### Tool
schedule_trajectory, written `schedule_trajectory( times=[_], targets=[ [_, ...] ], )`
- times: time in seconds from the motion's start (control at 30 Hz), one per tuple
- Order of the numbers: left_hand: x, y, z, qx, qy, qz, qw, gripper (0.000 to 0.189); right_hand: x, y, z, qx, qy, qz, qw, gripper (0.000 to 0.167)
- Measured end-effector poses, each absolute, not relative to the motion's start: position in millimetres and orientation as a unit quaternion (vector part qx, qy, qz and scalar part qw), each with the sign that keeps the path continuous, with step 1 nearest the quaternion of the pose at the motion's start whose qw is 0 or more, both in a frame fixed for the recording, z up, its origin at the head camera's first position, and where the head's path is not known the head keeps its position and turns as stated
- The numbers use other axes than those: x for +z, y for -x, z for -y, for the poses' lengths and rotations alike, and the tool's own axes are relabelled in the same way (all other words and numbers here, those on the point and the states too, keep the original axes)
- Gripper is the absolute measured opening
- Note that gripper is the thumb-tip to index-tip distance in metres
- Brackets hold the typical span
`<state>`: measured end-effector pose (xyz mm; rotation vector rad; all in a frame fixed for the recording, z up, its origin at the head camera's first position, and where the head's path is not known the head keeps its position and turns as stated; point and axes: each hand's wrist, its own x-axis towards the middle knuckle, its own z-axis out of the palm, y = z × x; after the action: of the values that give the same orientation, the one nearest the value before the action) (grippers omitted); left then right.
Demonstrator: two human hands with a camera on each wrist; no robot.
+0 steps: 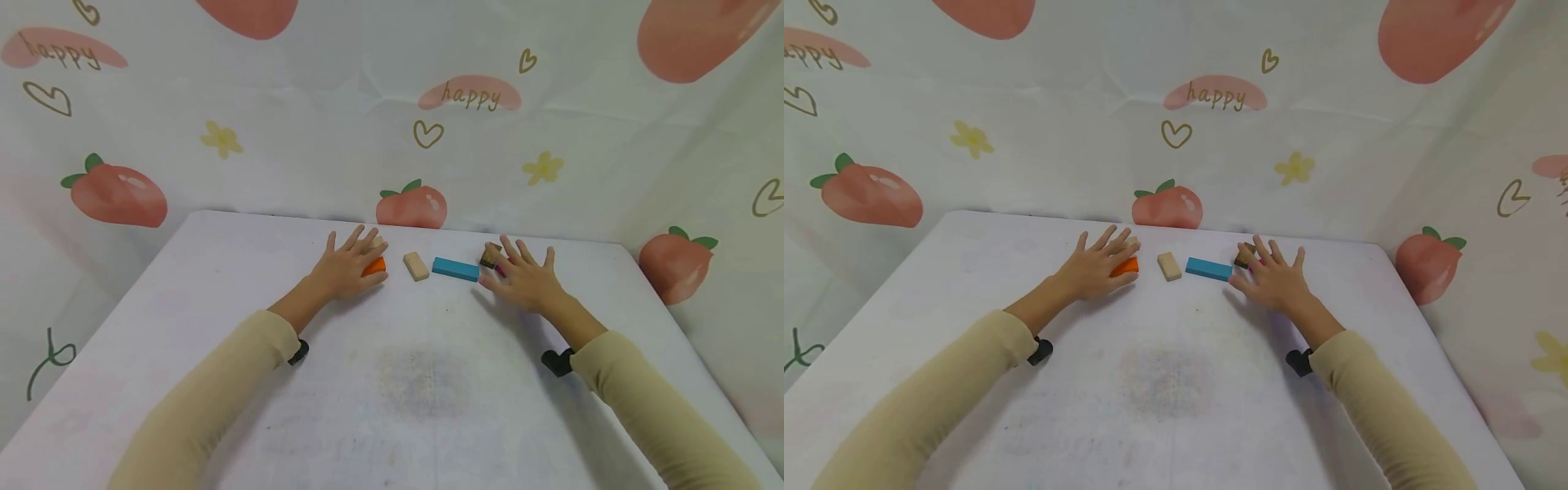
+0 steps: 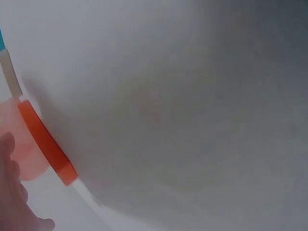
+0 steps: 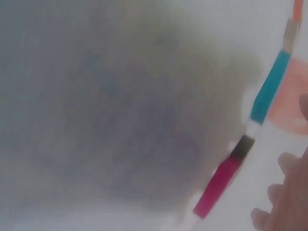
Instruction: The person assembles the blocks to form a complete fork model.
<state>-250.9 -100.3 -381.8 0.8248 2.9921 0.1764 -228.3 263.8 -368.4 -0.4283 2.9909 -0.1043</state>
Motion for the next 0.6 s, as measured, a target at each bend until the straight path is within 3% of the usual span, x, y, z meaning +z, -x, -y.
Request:
schedule_trajectory(
  times=[0.2,0.6],
  targets=[
    [-385,245,85,0.043,-0.295,-0.954,0.015,0.066,-371,223,-249,-0.035,0.173,-0.983,0.048,0.08],
    [-382,237,60,0.022,-0.327,-0.943,0.062,0.068,-373,214,-227,-0.069,0.213,-0.972,0.067,0.079]
  ],
)
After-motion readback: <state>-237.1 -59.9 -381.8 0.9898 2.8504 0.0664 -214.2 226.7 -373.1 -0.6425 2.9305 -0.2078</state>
